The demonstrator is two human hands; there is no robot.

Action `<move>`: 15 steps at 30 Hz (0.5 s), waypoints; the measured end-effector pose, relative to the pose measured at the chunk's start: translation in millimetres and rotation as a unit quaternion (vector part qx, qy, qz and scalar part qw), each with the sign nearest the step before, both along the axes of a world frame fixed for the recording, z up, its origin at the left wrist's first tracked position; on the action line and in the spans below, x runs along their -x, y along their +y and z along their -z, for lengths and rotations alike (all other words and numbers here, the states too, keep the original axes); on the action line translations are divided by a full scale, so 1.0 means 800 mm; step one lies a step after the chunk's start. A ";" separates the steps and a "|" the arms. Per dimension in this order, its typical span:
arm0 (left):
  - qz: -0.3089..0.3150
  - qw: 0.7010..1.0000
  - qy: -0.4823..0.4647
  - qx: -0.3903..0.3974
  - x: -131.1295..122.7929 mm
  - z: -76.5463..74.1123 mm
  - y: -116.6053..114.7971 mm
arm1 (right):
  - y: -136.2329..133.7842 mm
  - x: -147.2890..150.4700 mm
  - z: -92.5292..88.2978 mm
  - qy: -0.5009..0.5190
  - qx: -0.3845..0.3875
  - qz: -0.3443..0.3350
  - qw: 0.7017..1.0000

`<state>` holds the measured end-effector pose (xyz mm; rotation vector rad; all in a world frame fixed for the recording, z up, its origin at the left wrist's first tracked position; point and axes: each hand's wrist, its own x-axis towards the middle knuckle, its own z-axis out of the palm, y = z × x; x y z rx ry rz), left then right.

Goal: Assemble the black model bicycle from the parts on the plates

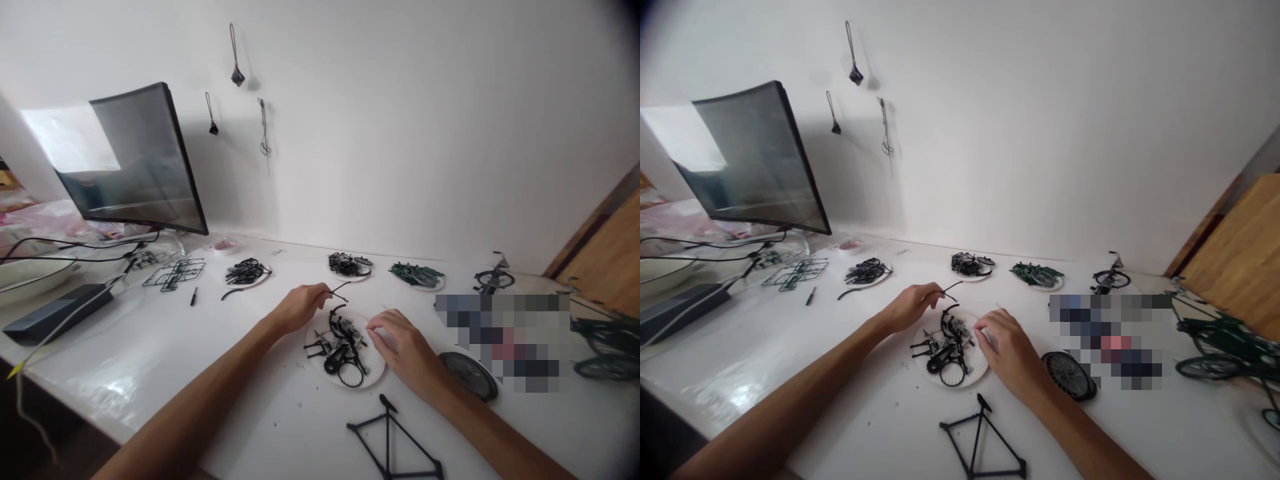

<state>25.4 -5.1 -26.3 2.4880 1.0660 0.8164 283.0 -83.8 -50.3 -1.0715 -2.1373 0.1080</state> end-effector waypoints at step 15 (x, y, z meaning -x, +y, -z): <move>-0.002 1.000 0.005 0.000 0.000 0.003 0.001 | 0.000 0.001 0.003 -0.018 0.044 -0.030 0.998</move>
